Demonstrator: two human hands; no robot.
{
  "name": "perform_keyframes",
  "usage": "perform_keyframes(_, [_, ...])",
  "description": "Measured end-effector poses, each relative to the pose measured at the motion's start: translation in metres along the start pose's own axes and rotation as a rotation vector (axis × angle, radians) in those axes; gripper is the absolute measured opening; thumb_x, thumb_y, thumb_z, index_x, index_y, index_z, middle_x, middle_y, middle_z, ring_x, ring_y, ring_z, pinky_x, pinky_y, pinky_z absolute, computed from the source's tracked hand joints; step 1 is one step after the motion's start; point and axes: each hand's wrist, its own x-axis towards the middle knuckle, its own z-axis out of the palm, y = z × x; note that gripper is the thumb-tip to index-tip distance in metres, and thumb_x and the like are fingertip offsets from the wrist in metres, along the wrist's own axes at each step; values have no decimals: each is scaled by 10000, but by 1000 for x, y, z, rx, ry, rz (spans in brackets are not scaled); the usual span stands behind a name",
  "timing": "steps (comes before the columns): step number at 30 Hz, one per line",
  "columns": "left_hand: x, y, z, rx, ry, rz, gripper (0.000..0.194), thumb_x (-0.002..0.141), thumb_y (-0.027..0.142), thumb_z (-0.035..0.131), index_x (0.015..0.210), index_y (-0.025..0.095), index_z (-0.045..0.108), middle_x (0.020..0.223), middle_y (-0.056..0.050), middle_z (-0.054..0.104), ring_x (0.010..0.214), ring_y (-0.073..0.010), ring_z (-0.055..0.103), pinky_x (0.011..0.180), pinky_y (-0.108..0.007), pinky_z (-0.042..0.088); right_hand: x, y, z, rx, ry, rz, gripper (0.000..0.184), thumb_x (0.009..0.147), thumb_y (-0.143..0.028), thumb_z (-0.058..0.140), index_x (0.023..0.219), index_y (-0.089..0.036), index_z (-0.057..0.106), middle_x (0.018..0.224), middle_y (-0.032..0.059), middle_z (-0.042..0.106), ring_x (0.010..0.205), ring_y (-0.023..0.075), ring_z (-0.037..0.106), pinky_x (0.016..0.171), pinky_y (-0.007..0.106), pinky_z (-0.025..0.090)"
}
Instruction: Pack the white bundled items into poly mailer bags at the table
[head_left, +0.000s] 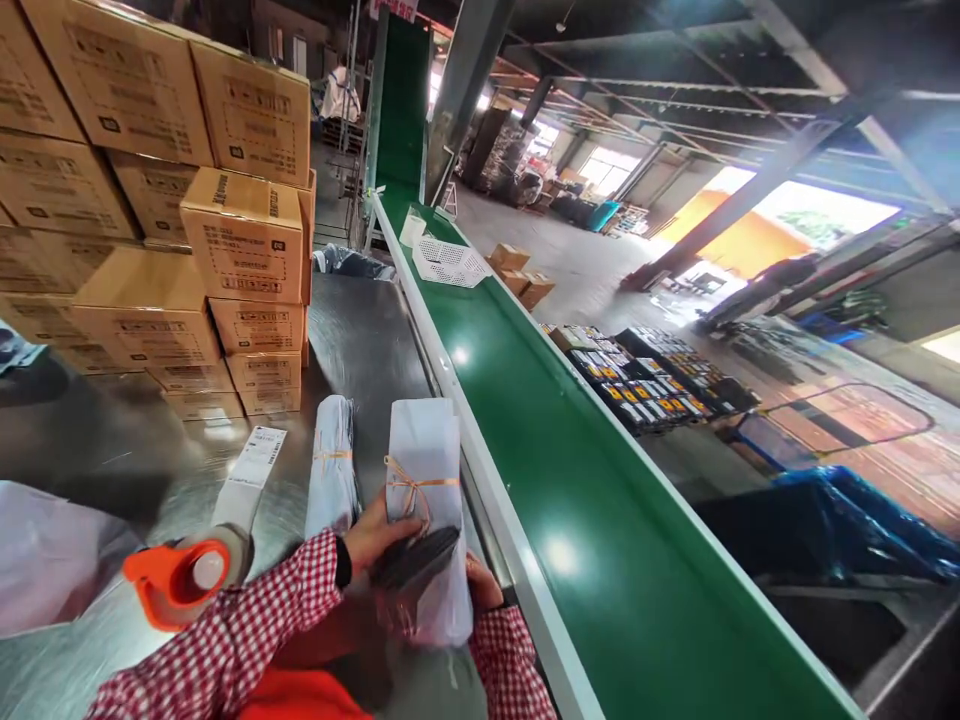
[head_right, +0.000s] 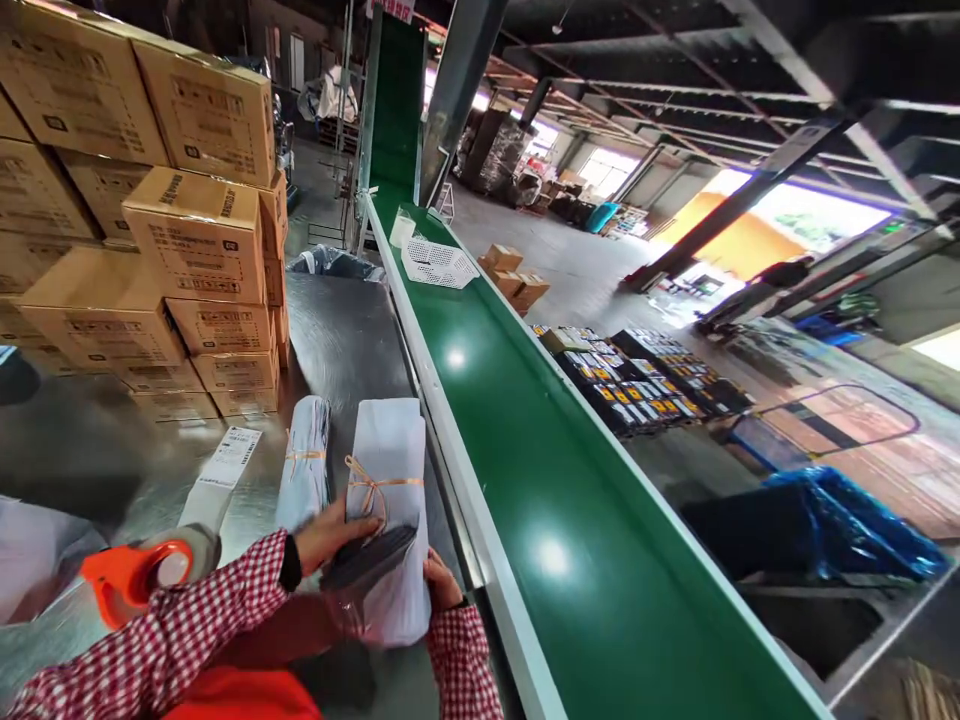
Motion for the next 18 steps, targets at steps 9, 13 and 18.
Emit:
perform_keyframes(9, [35,-107,-7,671,174,-162,702,796,172,582,1427,-14,337,1448,-272,442,1385,-309,413,1175,-404,316,34,-6,31,-536,279,-152,506,759,-558,492,971,-144,690,1080,160,682,1011,271,629,956,408,471])
perform_keyframes(13, [49,-111,-1,830,207,-84,548,878,211,505,1396,58,411,1423,-201,480,1370,-281,431,1177,-417,311,67,-20,72,-732,215,-80,95,723,-256,675,735,-163,656,870,125,700,909,273,645,904,417,468])
perform_keyframes(18, [71,-110,0,921,217,-51,744,764,239,673,1406,-5,385,1524,-249,350,1422,-357,328,1206,-436,251,77,-42,88,-730,25,-12,323,724,-160,603,438,-205,460,447,-27,496,518,131,546,570,237,491])
